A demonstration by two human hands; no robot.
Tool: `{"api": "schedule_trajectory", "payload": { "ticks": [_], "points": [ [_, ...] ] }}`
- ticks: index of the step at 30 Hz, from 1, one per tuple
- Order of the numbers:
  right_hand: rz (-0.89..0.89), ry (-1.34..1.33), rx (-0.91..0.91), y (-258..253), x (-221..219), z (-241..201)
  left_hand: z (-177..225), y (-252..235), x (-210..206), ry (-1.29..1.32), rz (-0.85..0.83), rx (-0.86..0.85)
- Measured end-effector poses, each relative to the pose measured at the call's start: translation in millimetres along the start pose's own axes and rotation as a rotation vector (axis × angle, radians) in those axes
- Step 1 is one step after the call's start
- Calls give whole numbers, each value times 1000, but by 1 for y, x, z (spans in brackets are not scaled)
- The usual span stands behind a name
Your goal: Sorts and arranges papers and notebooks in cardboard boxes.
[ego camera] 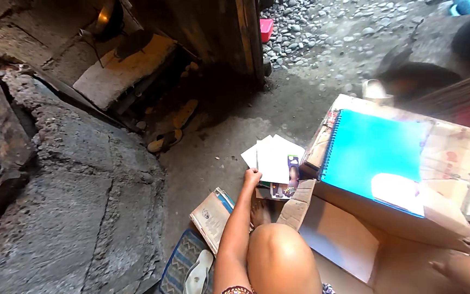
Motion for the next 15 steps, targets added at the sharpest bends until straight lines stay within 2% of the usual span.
{"api": "schedule_trajectory", "payload": {
  "ticks": [2, 6, 12, 15],
  "points": [
    [-10, -5, -2, 1, 1, -1, 5, -2, 1, 0, 16, -16],
    [-25, 2, -20, 0, 2, -1, 8, 1, 31, 175, 269, 4],
    [-38, 21, -16, 3, 5, -2, 4, 4, 83, -53, 430, 15],
    [-55, 38, -30, -4, -1, 2, -7, 0, 93, 12, 462, 12]
  ]
}}
Point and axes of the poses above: each hand's wrist, its own y-axis away from the middle knuckle, its own x-axis out of the back of the hand, z = x × y, the point moved 7 cm from there along -y, towards the middle knuckle, and after that the axes turned 8 degrees about z, right-handed, at the moved point
